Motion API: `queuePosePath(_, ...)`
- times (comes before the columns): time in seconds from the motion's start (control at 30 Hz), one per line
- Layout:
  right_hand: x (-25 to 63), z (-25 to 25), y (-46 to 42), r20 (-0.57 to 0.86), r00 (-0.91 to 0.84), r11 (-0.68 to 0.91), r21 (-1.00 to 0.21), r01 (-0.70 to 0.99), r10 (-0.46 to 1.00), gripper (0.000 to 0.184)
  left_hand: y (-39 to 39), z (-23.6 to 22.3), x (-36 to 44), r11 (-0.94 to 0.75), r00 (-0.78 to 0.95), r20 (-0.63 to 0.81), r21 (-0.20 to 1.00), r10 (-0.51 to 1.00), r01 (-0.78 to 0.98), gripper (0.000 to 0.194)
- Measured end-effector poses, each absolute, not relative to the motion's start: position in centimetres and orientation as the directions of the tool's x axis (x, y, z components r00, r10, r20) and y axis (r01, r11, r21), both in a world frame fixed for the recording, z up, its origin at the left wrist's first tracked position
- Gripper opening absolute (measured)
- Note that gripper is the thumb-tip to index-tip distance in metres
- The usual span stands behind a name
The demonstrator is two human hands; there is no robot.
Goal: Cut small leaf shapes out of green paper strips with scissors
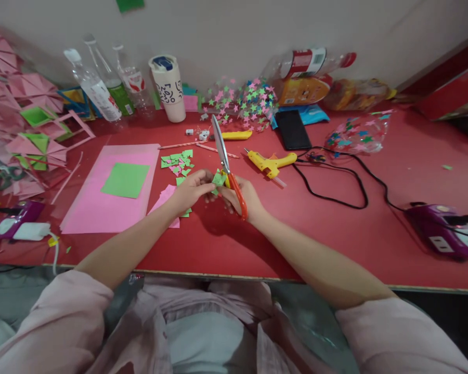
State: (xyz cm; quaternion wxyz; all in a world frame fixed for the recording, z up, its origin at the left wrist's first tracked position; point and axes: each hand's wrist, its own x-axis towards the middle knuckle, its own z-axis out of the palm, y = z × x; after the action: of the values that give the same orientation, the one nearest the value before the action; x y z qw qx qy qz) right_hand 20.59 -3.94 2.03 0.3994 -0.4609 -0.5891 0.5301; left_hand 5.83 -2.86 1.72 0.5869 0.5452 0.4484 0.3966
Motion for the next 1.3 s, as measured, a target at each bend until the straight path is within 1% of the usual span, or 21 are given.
queuePosePath(0.17,20.7,1.9,-3.8,-0.030,-0.252,0.009,-0.988,0.155,0.967,0.029,-3.1,1.6,5.8,0.211,0.309,-0.199,0.977,0.930,-0.006,0.010)
queuePosePath(0.23,20.8,1.9,-3.7,-0.041,-0.275,0.007,-0.985,0.170,0.961,0.032,-3.0,1.5,5.2,0.219,0.308,-0.198,0.975,0.930,-0.033,0.016)
queuePosePath(0.3,21.1,2.0,-3.7,-0.053,-0.296,0.004,-0.982,0.189,0.954,0.036,-2.6,1.5,4.3,0.150,0.237,-0.125,0.985,0.963,-0.088,0.022)
queuePosePath(0.37,21.3,2.1,-3.6,-0.061,-0.317,0.014,-0.973,0.229,0.946,0.040,-2.0,1.6,3.3,0.031,0.080,-0.019,0.988,0.997,-0.149,0.024)
queuePosePath(0.47,21.7,2.2,-3.5,-0.046,-0.326,0.086,-0.921,0.379,0.944,0.042,-1.2,1.6,2.0,-0.107,-0.098,0.089,0.973,0.991,-0.205,0.020)
queuePosePath(0.53,21.9,2.2,-3.4,-0.051,-0.348,0.127,-0.873,0.471,0.936,0.041,-0.9,1.5,1.6,-0.154,-0.153,0.119,0.959,0.981,-0.236,0.018)
queuePosePath(0.6,22.1,2.3,-3.3,-0.052,-0.367,0.170,-0.820,0.546,0.929,0.042,-0.9,1.4,1.6,-0.165,-0.180,0.122,0.953,0.976,-0.253,0.017)
queuePosePath(0.73,22.3,2.7,-3.0,-0.085,-0.401,0.211,-0.740,0.638,0.912,0.046,-1.1,1.3,2.1,-0.152,-0.209,0.106,0.965,0.972,-0.214,0.015)
queuePosePath(0.83,22.2,3.0,-3.1,-0.105,-0.417,0.212,-0.736,0.643,0.903,0.047,-1.4,1.5,2.3,-0.145,-0.207,0.106,0.972,0.973,-0.184,0.013)
queuePosePath(0.93,22.1,3.2,-3.4,-0.131,-0.440,0.183,-0.778,0.601,0.888,0.048,-1.6,1.6,2.5,-0.144,-0.182,0.113,0.976,0.977,-0.166,0.013)
queuePosePath(1.1,21.9,3.2,-3.6,-0.152,-0.472,0.153,-0.823,0.547,0.868,0.049,-1.9,1.7,2.6,-0.166,-0.142,0.141,0.969,0.980,-0.182,0.015)
queuePosePath(1.3,21.9,3.5,-3.9,-0.209,-0.482,0.102,-0.835,0.541,0.851,0.046,-1.8,1.6,2.5,-0.210,-0.125,0.188,0.959,0.974,-0.192,0.013)
